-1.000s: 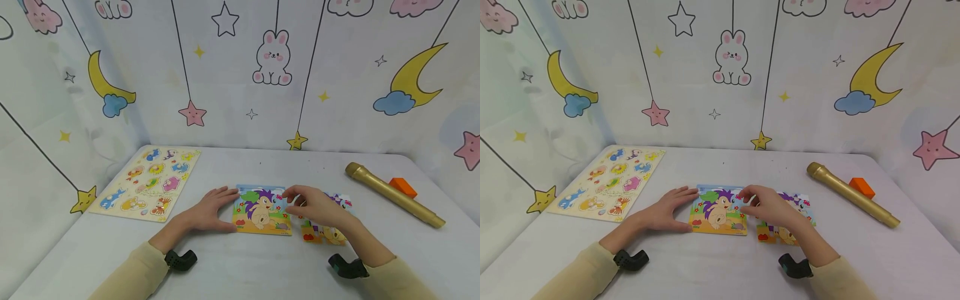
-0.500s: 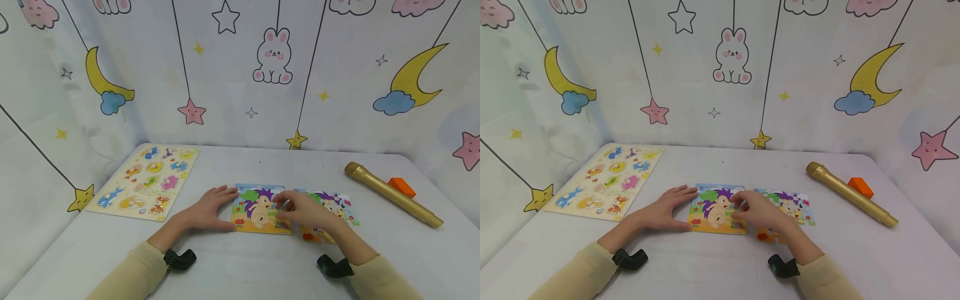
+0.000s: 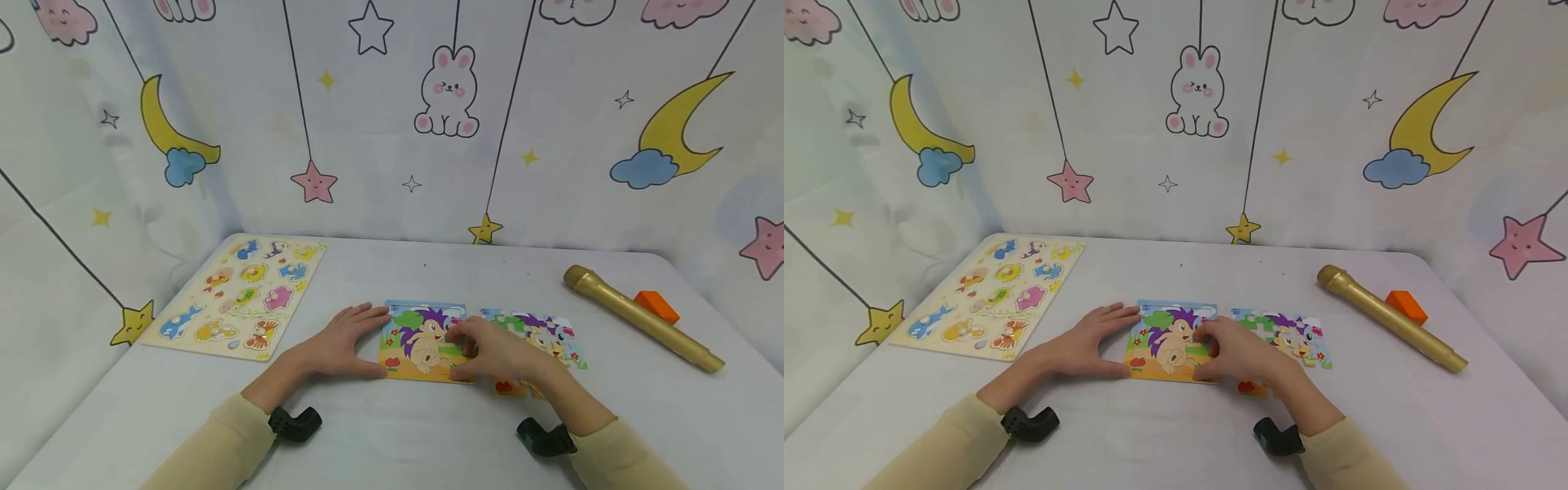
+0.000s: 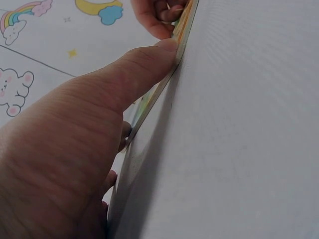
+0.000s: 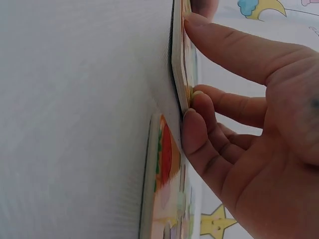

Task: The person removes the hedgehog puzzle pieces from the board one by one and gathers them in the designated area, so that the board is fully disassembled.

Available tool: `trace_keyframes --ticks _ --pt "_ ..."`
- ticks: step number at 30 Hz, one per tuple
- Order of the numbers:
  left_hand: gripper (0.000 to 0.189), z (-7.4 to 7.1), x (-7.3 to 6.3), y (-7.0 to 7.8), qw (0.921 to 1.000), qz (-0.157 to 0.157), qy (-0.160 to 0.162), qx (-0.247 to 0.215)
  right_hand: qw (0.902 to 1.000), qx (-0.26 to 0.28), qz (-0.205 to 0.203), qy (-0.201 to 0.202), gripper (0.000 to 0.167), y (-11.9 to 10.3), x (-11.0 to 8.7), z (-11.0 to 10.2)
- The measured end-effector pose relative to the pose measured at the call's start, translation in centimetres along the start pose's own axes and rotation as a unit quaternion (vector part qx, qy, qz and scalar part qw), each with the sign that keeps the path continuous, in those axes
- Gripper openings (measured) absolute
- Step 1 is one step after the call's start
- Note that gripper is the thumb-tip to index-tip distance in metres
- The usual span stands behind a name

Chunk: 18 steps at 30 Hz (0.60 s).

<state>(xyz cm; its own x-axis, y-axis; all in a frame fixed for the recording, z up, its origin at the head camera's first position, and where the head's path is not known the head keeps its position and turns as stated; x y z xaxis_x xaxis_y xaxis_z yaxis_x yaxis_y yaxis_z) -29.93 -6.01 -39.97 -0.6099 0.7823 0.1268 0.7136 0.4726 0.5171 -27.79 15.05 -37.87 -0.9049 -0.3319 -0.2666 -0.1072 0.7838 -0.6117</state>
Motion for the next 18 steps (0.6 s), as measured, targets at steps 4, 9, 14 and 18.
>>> trace_keyframes --ticks 4,9,14,18 --pt "0.092 -0.03 0.00 0.07 1.0000 -0.001 0.001 -0.001 0.9999 -0.016 -0.001 0.006 0.047 -0.16 -0.07 0.06" --pt "0.093 0.04 -0.05 -0.09 1.0000 -0.004 -0.001 0.003 0.9998 -0.020 0.001 0.005 0.045 -0.23 -0.08 0.09" --pt "0.092 0.13 -0.05 -0.23 1.0000 -0.004 -0.002 0.004 0.9997 -0.022 0.000 0.006 0.045 -0.28 -0.13 0.11" --pt "0.092 0.21 -0.03 -0.30 1.0000 -0.004 -0.003 0.005 0.9998 -0.017 -0.002 0.009 0.046 -0.27 -0.12 0.09"
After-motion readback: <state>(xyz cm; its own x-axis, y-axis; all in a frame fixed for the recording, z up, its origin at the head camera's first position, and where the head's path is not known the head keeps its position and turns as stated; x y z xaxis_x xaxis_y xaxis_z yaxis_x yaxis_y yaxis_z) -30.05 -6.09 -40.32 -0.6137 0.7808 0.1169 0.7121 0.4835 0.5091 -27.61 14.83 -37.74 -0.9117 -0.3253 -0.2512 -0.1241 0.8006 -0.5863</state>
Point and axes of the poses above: each hand's wrist, its own x-axis towards the middle knuckle, its own z-axis out of the palm, y = z × x, the point moved 9 cm from there along x, towards the middle knuckle, and after that the axes turned 10 degrees about z, right-handed, at the moved point
